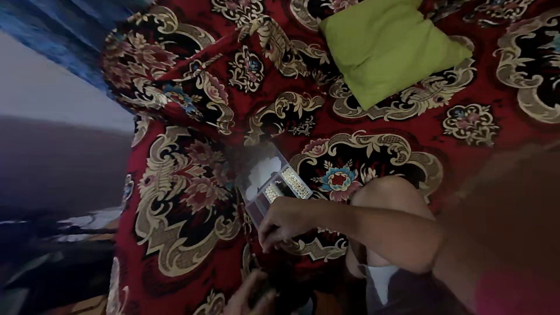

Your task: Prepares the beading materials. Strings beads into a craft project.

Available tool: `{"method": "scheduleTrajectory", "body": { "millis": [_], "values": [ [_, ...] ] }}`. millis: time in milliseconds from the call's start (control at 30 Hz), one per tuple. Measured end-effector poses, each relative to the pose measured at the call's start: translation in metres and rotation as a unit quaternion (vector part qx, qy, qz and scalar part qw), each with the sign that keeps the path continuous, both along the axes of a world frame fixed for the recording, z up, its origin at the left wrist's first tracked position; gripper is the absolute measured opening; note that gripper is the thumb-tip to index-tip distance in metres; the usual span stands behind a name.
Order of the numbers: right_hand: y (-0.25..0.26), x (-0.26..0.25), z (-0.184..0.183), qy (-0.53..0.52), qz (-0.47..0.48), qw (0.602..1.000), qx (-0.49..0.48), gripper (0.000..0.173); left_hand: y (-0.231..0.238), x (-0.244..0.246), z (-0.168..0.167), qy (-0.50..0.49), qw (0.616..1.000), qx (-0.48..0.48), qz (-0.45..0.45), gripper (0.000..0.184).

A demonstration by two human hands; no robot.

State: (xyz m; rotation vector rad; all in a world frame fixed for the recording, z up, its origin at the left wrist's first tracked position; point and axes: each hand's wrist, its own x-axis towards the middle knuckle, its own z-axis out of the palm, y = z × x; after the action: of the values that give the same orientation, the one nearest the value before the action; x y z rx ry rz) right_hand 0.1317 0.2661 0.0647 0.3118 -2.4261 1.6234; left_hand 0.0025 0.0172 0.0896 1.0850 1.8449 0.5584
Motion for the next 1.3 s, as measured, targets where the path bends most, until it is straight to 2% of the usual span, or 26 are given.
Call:
{"method": "scheduleTrajectory", "body": {
  "millis": [67, 100, 167, 233, 300, 467, 500, 533, 567, 600, 633, 700, 733, 800, 900, 1000, 1133, 1200, 1233, 1300],
  "values": [
    [-0.003, 0.002, 0.002, -0.011, 0.026, 1.0, -0.008, 0.017, 0.009, 0.006, -0.007, 0.077, 0.985, 0.026, 0.155, 0.033],
    [-0.004, 0.003, 0.003, -0.021, 0.039, 0.999, -0.008, 0.017, 0.012, 0.006, -0.01, 0.067, 0.969, 0.076, 0.226, 0.029],
    [-0.003, 0.001, 0.003, -0.031, 0.049, 0.998, -0.002, 0.018, 0.01, -0.001, -0.012, -0.056, 0.93, 0.191, 0.31, 0.026],
    [0.001, -0.001, -0.001, -0.016, 0.028, 0.999, 0.01, 0.018, 0.002, -0.012, -0.014, -0.223, 0.885, 0.272, 0.304, 0.027],
    [0.01, 0.0, -0.001, -0.012, -0.012, 1.0, 0.023, 0.018, 0.002, -0.017, -0.012, -0.308, 0.856, 0.307, 0.282, 0.03],
    [0.052, 0.021, 0.013, -0.082, -0.093, 0.992, 0.006, 0.021, 0.04, -0.013, 0.004, -0.344, 0.771, 0.442, 0.302, 0.029],
    [0.063, 0.028, 0.017, -0.099, -0.126, 0.987, -0.012, 0.023, 0.051, -0.012, 0.008, -0.335, 0.763, 0.455, 0.313, 0.033],
    [0.074, 0.036, 0.018, -0.103, -0.17, 0.98, -0.029, 0.023, 0.063, -0.011, 0.013, -0.323, 0.762, 0.452, 0.333, 0.046],
    [0.085, 0.044, 0.02, -0.099, -0.217, 0.97, -0.051, 0.023, 0.076, -0.01, 0.018, -0.311, 0.769, 0.435, 0.35, 0.059],
    [0.096, 0.053, 0.02, -0.083, -0.259, 0.959, -0.081, 0.021, 0.092, -0.009, 0.022, -0.295, 0.778, 0.418, 0.365, 0.064],
    [0.107, 0.063, 0.018, -0.053, -0.293, 0.946, -0.128, 0.018, 0.109, -0.008, 0.023, -0.268, 0.794, 0.398, 0.374, 0.058],
    [0.125, 0.081, 0.012, 0.035, -0.335, 0.908, -0.249, 0.014, 0.138, -0.008, 0.019, -0.181, 0.854, 0.345, 0.345, 0.038],
    [0.131, 0.088, 0.01, 0.089, -0.341, 0.88, -0.318, 0.016, 0.153, -0.007, 0.017, -0.139, 0.882, 0.31, 0.326, 0.039],
    [0.144, 0.097, 0.002, 0.191, -0.318, 0.829, -0.419, 0.016, 0.183, 0.002, 0.013, -0.085, 0.922, 0.243, 0.29, 0.045],
    [0.155, 0.104, -0.007, 0.306, -0.274, 0.764, -0.498, 0.005, 0.222, 0.008, -0.007, -0.015, 0.957, 0.191, 0.216, 0.047],
    [0.164, 0.111, -0.01, 0.417, -0.214, 0.699, -0.54, 0.004, 0.257, 0.008, -0.028, 0.062, 0.972, 0.148, 0.172, 0.051],
    [0.177, 0.123, -0.02, 0.487, -0.11, 0.651, -0.572, 0.022, 0.291, 0.007, -0.041, 0.166, 0.975, 0.108, 0.096, 0.061],
    [0.175, 0.123, -0.019, 0.477, -0.116, 0.651, -0.579, 0.03, 0.302, 0.012, -0.042, 0.206, 0.973, 0.09, 0.055, 0.072],
    [0.172, 0.121, -0.016, 0.451, -0.159, 0.672, -0.566, 0.032, 0.303, 0.015, -0.042, 0.214, 0.973, 0.082, 0.041, 0.08],
    [0.162, 0.114, -0.008, 0.368, -0.246, 0.733, -0.517, 0.025, 0.299, 0.02, -0.043, 0.226, 0.969, 0.092, 0.028, 0.095]
  ]
}}
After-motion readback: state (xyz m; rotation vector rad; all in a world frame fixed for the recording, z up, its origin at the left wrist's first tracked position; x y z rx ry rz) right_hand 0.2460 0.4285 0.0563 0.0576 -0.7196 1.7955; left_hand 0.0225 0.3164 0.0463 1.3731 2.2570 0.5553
